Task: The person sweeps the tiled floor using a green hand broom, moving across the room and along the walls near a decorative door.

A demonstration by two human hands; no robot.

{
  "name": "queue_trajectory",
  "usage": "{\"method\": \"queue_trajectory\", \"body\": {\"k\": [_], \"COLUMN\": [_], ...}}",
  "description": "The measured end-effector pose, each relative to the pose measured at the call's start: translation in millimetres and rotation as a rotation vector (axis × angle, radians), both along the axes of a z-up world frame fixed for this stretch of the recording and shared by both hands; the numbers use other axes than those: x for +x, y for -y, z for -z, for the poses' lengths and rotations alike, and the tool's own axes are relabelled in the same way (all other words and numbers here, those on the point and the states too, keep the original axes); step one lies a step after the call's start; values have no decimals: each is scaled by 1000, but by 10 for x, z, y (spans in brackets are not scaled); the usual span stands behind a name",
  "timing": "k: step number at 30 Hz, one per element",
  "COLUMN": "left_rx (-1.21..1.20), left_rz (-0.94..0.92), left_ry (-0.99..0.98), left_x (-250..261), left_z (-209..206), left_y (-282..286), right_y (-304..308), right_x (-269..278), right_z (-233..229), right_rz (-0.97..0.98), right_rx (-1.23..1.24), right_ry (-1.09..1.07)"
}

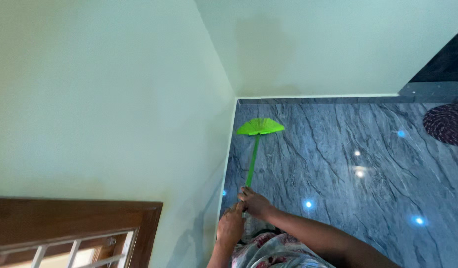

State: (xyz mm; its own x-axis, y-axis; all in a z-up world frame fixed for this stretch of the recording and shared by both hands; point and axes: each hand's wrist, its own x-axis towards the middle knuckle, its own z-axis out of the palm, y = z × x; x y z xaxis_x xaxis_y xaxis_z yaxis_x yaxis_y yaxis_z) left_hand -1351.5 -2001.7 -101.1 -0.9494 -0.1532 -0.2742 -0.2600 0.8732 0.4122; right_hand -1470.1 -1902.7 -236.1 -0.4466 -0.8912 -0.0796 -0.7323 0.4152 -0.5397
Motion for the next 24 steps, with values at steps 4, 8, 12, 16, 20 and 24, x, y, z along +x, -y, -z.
{"method": "queue_trajectory", "body": {"k": [4,8,12,16,20,24], "left_rx": [90,215,362,456,469,465], "left_rz": [16,52,113,332,613,751], "left_ry": [93,68,220,257,208,157], "left_x": [-402,-734,-1156,-1748,-2417,-3063], "left_z": [41,59,44,89,-22,-278], "left_y": [34,-83,-203,-273,-436,-750], "right_y": [27,-151,-651,-1068,-1498,-1842], "right_x": [-482,-862,-981,-1231,-1568,-1901], "right_z": [115,182,73,19,-274,-717], "right_rz": [70,22,6,-56,280,439], "right_rx": [42,36,112,-298,-100,28], "right_ry": [168,36,27,-232,-44,-42]}}
